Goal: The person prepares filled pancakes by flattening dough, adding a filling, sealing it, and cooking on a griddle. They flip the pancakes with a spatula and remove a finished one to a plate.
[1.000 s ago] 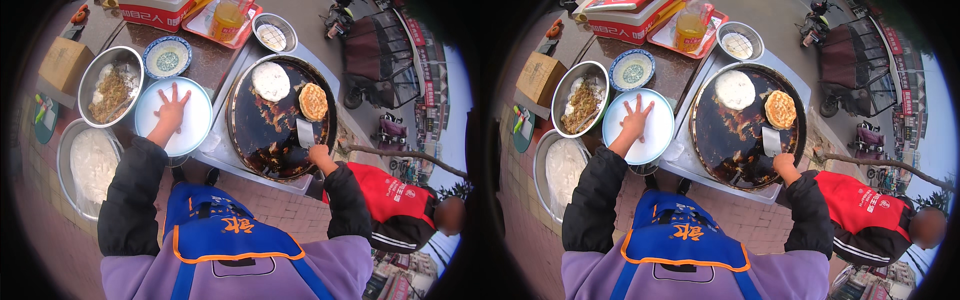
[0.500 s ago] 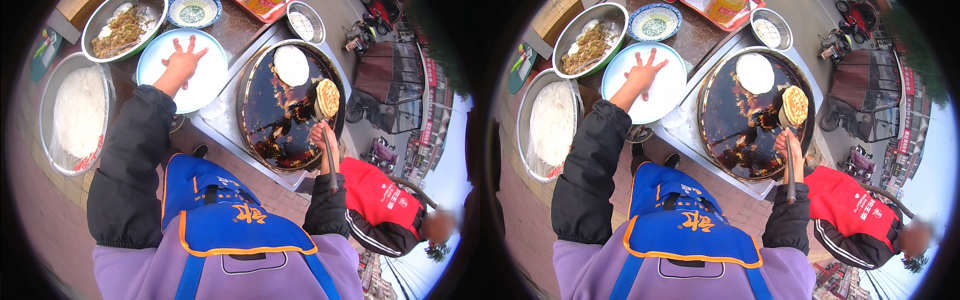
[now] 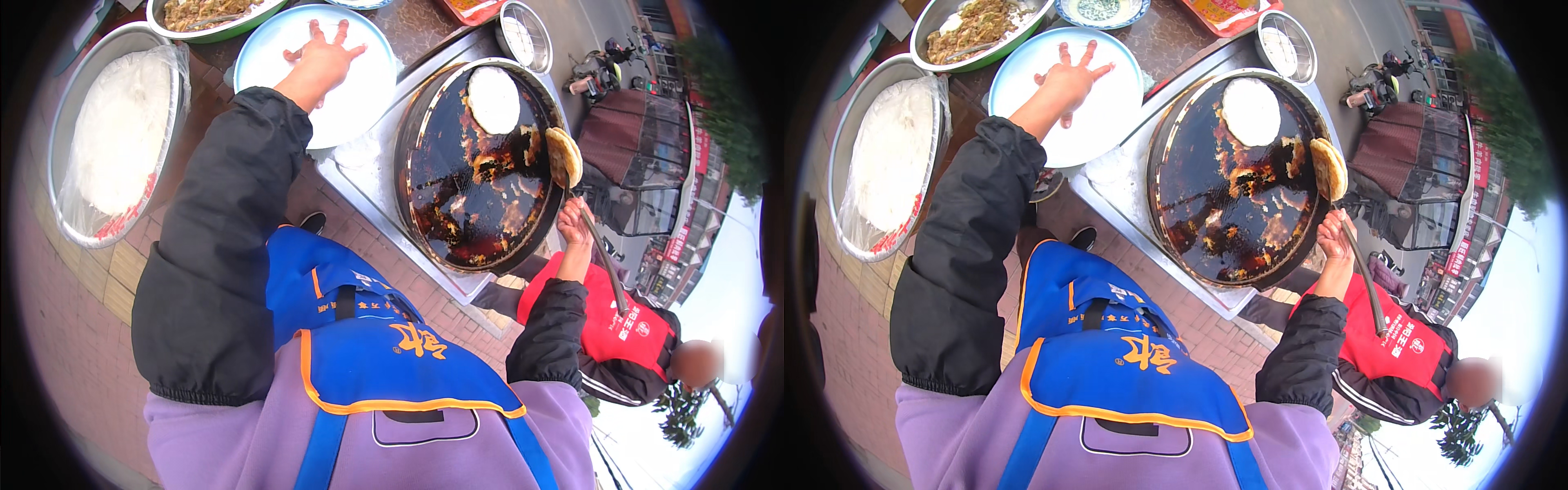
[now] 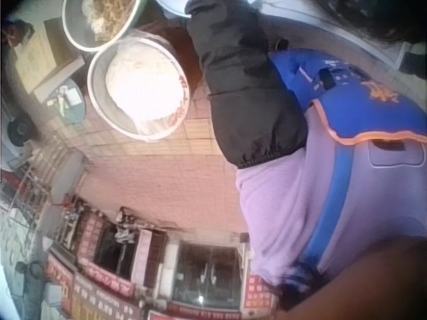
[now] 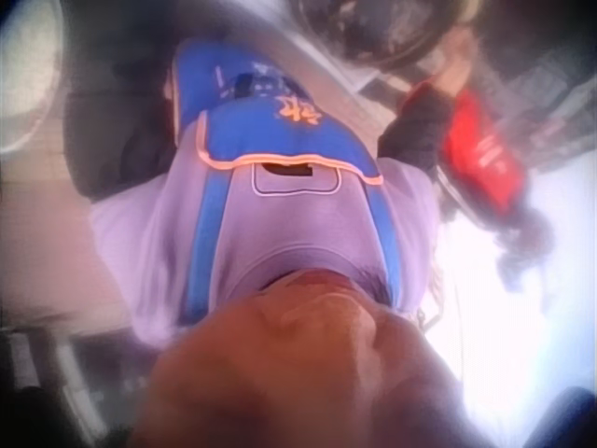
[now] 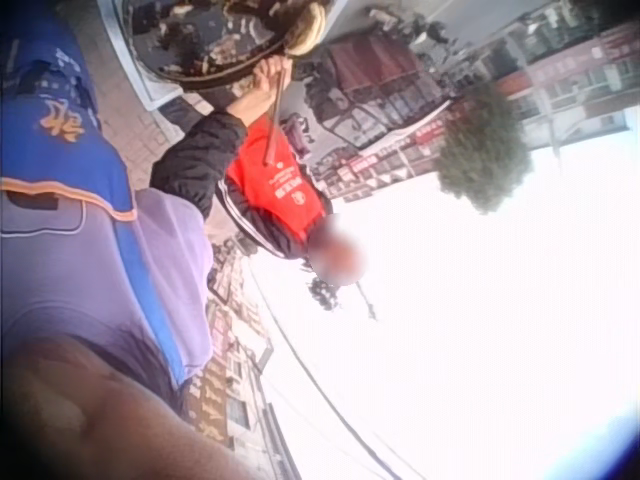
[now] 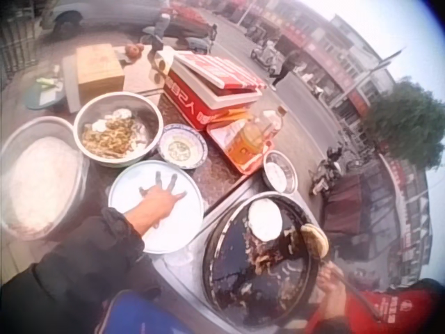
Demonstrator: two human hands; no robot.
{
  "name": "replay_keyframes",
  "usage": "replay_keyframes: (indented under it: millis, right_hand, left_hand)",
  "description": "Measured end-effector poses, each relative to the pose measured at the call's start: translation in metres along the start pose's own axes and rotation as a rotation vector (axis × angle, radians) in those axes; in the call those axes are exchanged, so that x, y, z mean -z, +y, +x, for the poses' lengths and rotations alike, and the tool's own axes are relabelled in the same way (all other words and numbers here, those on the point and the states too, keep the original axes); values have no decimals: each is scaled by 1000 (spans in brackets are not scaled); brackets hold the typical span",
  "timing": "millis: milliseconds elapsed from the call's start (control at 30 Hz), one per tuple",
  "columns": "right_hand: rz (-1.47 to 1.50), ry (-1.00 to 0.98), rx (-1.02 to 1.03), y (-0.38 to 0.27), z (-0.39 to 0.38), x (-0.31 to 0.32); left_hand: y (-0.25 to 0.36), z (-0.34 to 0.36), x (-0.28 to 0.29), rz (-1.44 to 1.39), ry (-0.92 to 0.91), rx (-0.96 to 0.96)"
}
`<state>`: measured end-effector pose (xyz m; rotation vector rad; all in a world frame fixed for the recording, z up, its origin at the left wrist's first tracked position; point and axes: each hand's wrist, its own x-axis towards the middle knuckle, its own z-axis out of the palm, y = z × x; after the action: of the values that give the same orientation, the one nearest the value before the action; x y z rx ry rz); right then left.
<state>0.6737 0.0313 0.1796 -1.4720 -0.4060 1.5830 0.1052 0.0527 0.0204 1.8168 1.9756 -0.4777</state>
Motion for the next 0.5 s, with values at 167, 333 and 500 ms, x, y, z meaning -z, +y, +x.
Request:
replay_keyframes:
  millis: [167, 333, 500]
  right_hand:
    - [-43, -60, 76, 3, -4, -4]
    - [69, -120, -210, 15, 12, 12]
    - [95, -47, -371, 75, 3, 8]
  left_hand:
    - [-2, -2, 1, -1, 1, -16]
    - [-6, -3, 7, -7, -48, -69]
    - [-7, -6, 14, 16, -94, -104]
